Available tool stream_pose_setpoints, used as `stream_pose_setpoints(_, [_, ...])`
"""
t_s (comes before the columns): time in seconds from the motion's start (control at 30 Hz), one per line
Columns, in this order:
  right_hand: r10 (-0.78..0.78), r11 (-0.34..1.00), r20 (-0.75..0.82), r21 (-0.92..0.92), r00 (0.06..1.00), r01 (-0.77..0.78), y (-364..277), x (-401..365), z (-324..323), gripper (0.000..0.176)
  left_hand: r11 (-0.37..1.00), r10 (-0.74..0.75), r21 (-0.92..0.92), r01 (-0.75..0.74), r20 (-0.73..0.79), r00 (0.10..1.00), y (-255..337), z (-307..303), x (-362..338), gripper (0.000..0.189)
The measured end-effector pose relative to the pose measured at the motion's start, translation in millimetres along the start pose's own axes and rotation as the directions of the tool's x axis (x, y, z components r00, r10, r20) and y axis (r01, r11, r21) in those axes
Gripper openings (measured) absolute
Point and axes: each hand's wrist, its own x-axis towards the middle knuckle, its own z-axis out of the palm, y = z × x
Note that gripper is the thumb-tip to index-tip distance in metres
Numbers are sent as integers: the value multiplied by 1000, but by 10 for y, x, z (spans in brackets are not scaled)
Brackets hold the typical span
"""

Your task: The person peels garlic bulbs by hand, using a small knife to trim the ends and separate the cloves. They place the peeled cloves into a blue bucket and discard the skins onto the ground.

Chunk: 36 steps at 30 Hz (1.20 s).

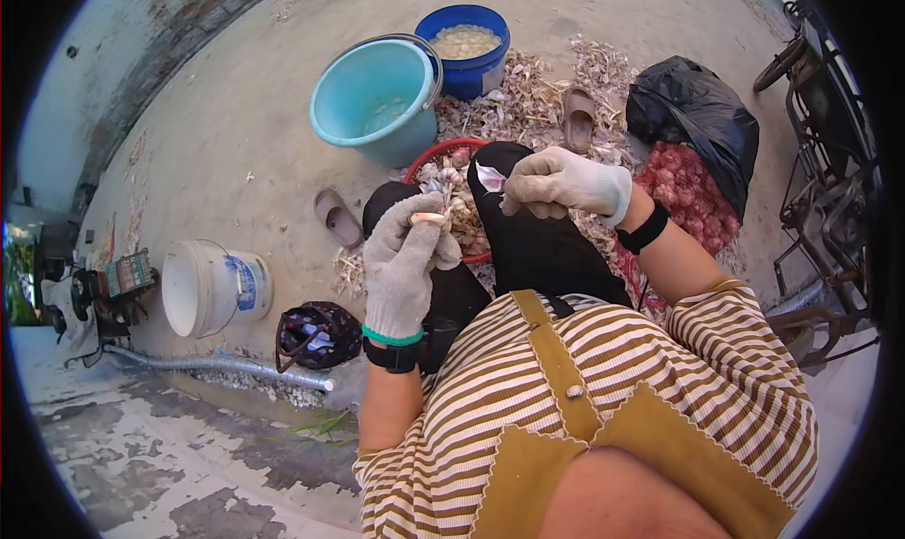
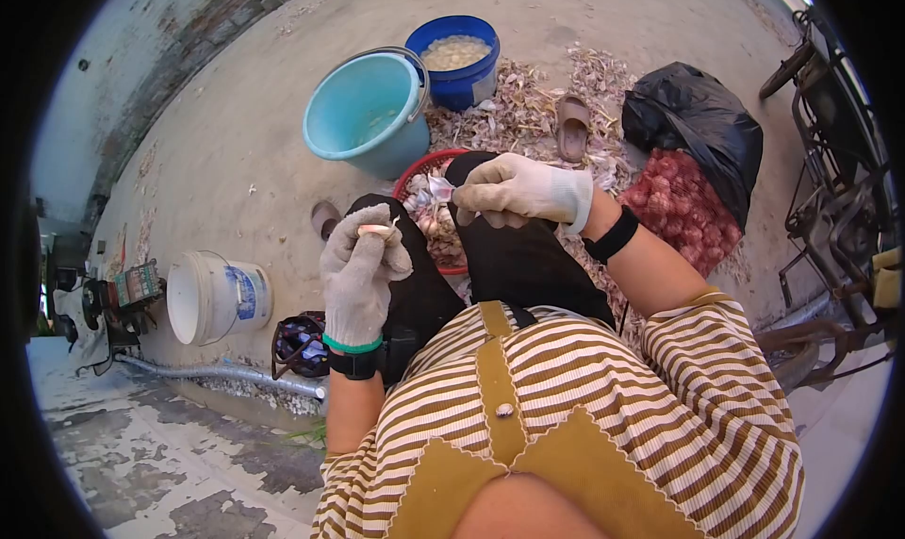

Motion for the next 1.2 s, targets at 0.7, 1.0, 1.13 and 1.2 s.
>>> stream_pose_setpoints(0.7, [-186, 456, 117, -869, 975, 192, -583, 1, 268, 34, 200, 234, 791, -578, 535, 812, 49, -33, 167, 37])
stream_pose_setpoints(1.0, [-212, 814, 86, -536, 974, 224, -439, -16, 224, 38, 990, 11, 142, -23, 88, 996, 78, -93, -29, 26])
stream_pose_setpoints(1.13, [-269, 843, 53, -469, 962, 262, -520, -7, 317, 37, 986, 84, 136, -97, 102, 991, 8, -105, 10, 27])
stream_pose_setpoints(1.2, [-312, 823, 42, -487, 949, 292, -468, 46, 338, 36, 977, 114, 173, -129, 92, 989, -34, -106, 14, 26])
